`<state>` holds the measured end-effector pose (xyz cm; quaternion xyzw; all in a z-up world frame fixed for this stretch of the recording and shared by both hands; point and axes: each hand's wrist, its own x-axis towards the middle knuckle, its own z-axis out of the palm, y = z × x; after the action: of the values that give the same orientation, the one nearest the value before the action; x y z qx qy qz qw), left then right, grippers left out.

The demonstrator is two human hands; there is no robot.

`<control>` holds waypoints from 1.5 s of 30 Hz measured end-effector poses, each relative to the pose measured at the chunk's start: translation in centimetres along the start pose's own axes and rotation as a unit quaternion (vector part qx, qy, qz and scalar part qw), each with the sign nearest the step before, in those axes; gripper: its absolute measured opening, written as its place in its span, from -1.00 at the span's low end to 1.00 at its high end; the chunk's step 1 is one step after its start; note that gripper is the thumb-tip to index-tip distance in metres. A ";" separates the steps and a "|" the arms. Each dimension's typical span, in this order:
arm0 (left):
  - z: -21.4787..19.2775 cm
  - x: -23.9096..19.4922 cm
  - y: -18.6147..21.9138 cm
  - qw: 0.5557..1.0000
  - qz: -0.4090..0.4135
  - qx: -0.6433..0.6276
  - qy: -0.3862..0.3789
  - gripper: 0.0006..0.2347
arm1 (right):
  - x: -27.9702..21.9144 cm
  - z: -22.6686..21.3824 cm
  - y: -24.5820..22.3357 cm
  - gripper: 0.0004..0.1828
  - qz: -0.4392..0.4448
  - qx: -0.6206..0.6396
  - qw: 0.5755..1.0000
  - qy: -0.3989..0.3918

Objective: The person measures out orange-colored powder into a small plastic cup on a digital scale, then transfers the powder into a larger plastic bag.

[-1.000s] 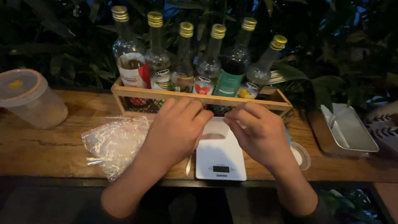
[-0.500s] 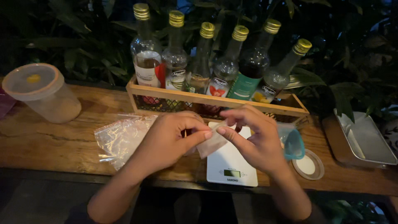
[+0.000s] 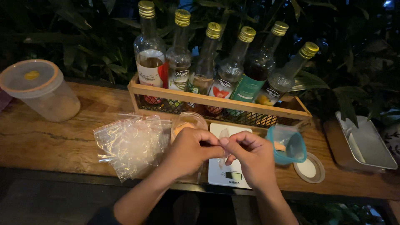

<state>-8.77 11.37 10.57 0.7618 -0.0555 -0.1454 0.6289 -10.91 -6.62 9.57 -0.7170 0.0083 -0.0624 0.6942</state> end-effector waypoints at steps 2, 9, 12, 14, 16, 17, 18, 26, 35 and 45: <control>0.5 0.1 -0.7 0.999 0.010 -0.035 -0.012 -0.91 | -0.1 -0.2 0.4 -0.85 0.011 0.016 1.000 -0.001; 0.7 -1.4 1.4 0.994 -0.039 0.102 0.014 -0.91 | -0.5 -1.1 0.7 -0.79 0.014 0.003 1.000 -0.011; 1.0 -1.3 1.0 0.991 -0.024 0.127 0.023 -0.89 | -0.7 -1.0 0.2 -0.78 0.004 0.009 1.000 -0.029; 1.2 -1.2 0.4 0.992 -0.016 0.119 0.032 -0.90 | -0.9 -0.9 0.1 -0.76 0.059 -0.005 0.998 0.019; 1.6 -1.4 0.3 0.992 -0.037 0.110 0.049 -0.93 | -1.2 -1.1 0.4 -0.76 0.052 0.005 0.999 0.009; 1.9 -1.5 0.3 0.991 -0.056 0.101 0.066 -0.93 | -1.3 -1.3 0.6 -0.76 0.045 0.015 0.999 0.000; 2.0 -1.4 0.1 0.991 -0.056 0.102 0.066 -0.93 | -1.2 -1.5 1.0 -0.76 0.045 0.015 0.999 0.001; 2.1 -1.7 0.3 0.994 -0.025 -0.032 0.106 -0.80 | -0.7 -1.7 1.0 -0.80 0.042 -0.011 0.999 0.013; 3.1 -1.6 -2.5 0.879 0.295 0.220 0.302 -0.85 | -0.7 -1.1 0.5 -0.88 0.002 -0.180 0.982 0.059; 2.5 -2.1 -1.7 0.850 0.409 0.234 0.236 -0.78 | -0.6 -1.7 1.2 -0.84 -0.080 -0.306 0.949 0.010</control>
<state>-11.62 9.90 8.83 0.8064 -0.2446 0.3261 0.4285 -11.58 -8.28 8.37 -0.8928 -0.0235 -0.1192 0.4337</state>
